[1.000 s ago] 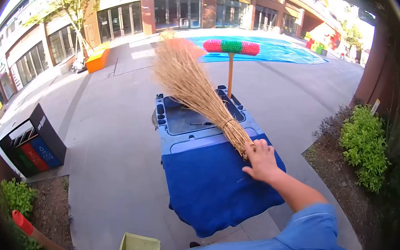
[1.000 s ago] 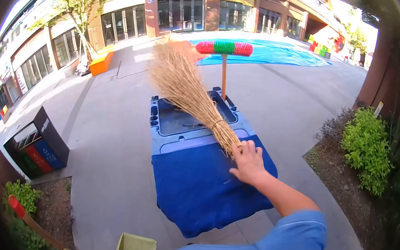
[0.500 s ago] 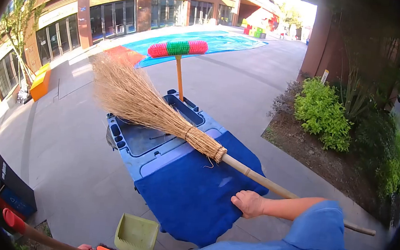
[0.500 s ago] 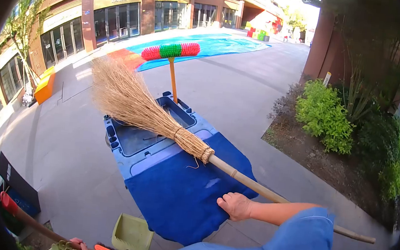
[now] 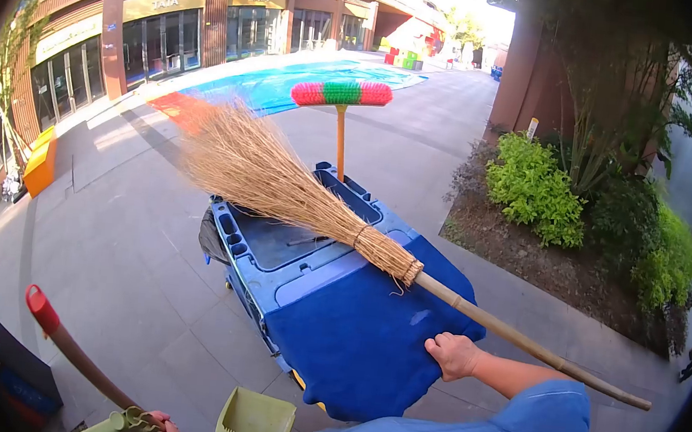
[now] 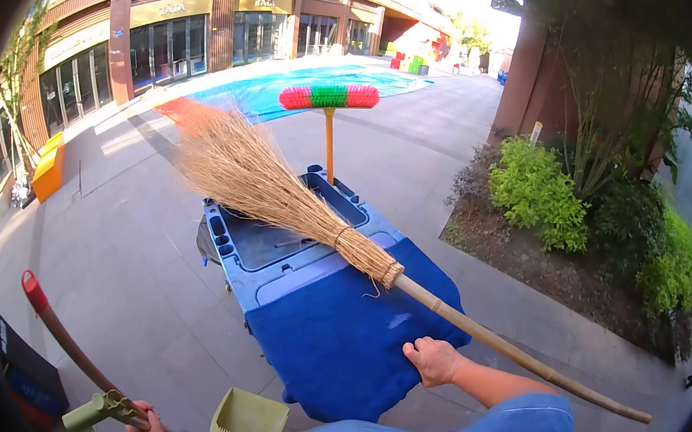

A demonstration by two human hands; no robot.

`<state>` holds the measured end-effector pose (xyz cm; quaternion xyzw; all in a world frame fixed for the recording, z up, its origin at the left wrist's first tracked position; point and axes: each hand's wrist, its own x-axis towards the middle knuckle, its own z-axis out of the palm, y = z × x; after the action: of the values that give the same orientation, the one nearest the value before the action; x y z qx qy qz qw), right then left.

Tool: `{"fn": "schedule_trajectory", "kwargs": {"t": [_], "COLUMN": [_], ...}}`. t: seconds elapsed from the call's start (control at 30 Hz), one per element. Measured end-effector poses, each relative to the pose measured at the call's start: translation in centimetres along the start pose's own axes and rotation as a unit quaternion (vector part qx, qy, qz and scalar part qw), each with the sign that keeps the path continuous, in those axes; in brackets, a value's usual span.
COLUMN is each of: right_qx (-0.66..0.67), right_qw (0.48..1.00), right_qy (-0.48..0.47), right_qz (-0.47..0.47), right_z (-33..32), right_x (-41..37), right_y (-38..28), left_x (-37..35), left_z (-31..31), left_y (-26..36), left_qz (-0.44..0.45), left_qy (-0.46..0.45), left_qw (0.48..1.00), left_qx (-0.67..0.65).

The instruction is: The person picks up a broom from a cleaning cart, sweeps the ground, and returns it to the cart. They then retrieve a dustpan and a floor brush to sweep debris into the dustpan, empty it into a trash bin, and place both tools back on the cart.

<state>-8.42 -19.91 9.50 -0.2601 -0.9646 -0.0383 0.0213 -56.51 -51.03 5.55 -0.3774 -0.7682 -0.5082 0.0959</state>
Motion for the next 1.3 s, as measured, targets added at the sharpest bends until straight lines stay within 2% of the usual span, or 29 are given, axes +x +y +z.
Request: {"fn": "schedule_trajectory", "kwargs": {"t": [0.03, 0.1, 0.17, 0.23, 0.27, 0.33, 0.37, 0.47, 0.63, 0.67, 0.7, 0.77, 0.83, 0.9, 0.93, 0.97, 1.07, 1.13, 1.17, 1.3], "right_qx": [-0.003, -0.005, 0.006, 0.010, 0.026, 0.020, 0.039, 0.008, 0.015, 0.010, 0.000, -0.014, -0.016, -0.032, -0.052, -0.056, -0.062, -0.065, -0.071, -0.090], "right_qw": [1.000, 0.999, 0.997, 0.993, 0.995, 0.988, 0.990, 0.980, 0.974, 0.970, 0.965, 0.959, 0.953, 0.947, 0.941, 0.940, 0.929, 0.926, 0.927, 0.921], "right_qy": [0.007, 0.011, 0.050, 0.090, 0.082, 0.097, 0.081, 0.130, 0.148, 0.160, 0.177, 0.183, 0.192, 0.188, 0.189, 0.195, 0.169, 0.173, 0.170, 0.194], "right_qz": [0.017, 0.032, 0.060, 0.072, 0.058, 0.117, 0.107, 0.150, 0.172, 0.181, 0.193, 0.215, 0.232, 0.258, 0.277, 0.274, 0.323, 0.328, 0.328, 0.325], "right_z": [0.2, 0.1, -1.0, -0.7, -1.1, -1.8, -1.6, -1.3, 0.4, 0.1, 0.1, 0.2, 1.2, 1.2, 0.8, 0.8, 1.4, 1.3, -0.9, -0.4], "right_x": [0.0, 0.6, 1.9, 2.8, 4.2, 6.4, 7.4, 11.1, 20.3, 22.9, 23.6, 27.8, 30.9, 35.7, 37.0, 38.9, 42.6, 46.0, 48.1, 51.9], "right_y": [-1.0, -3.0, -5.0, -6.5, -7.1, -8.6, -9.5, -12.5, -9.9, -9.0, -11.7, -10.4, -8.5, -4.7, -9.1, -7.3, -1.5, 2.0, 1.0, 11.3], "left_x": [0.7, 2.2, 5.1, 7.7, 8.7, 12.7, 14.5, 19.1, 26.9, 29.4, 29.8, 33.5, 36.2, 41.9, 42.8, 44.9, 51.4, 55.8, 59.1, 63.4], "left_z": [0.1, 0.2, 0.0, 0.4, 0.5, 1.0, 0.7, -0.9, 3.7, 5.0, 3.2, 5.2, 8.5, 12.6, 9.2, 10.6, 15.5, 19.1, 17.9, 28.5], "left_y": [-0.6, -1.0, -0.7, -5.9, -8.2, -7.5, -7.5, -11.5, -12.3, -12.4, -14.5, -17.5, -18.7, -19.7, -23.7, -24.3, -22.2, -23.4, -24.4, -21.7], "left_qz": [0.035, 0.028, 0.026, 0.026, 0.026, -0.024, -0.063, -0.039, -0.059, -0.056, -0.047, -0.018, -0.055, -0.056, -0.064, -0.069, -0.063, -0.027, -0.001, 0.018], "left_qy": [0.001, 0.009, 0.011, 0.003, -0.006, 0.016, 0.037, 0.017, 0.027, 0.042, 0.059, 0.022, 0.033, 0.035, 0.019, 0.003, -0.006, -0.028, -0.049, -0.071], "left_qw": [0.999, 0.999, 0.999, 0.999, 0.998, 0.999, 0.996, 0.999, 0.998, 0.997, 0.993, 0.998, 0.990, 0.988, 0.987, 0.988, 0.991, 0.995, 0.996, 0.995], "left_qx": [0.000, 0.030, -0.042, -0.047, -0.055, -0.039, -0.046, -0.016, -0.004, -0.041, -0.086, -0.050, -0.124, -0.138, -0.143, -0.137, -0.119, -0.096, -0.073, -0.073]}}
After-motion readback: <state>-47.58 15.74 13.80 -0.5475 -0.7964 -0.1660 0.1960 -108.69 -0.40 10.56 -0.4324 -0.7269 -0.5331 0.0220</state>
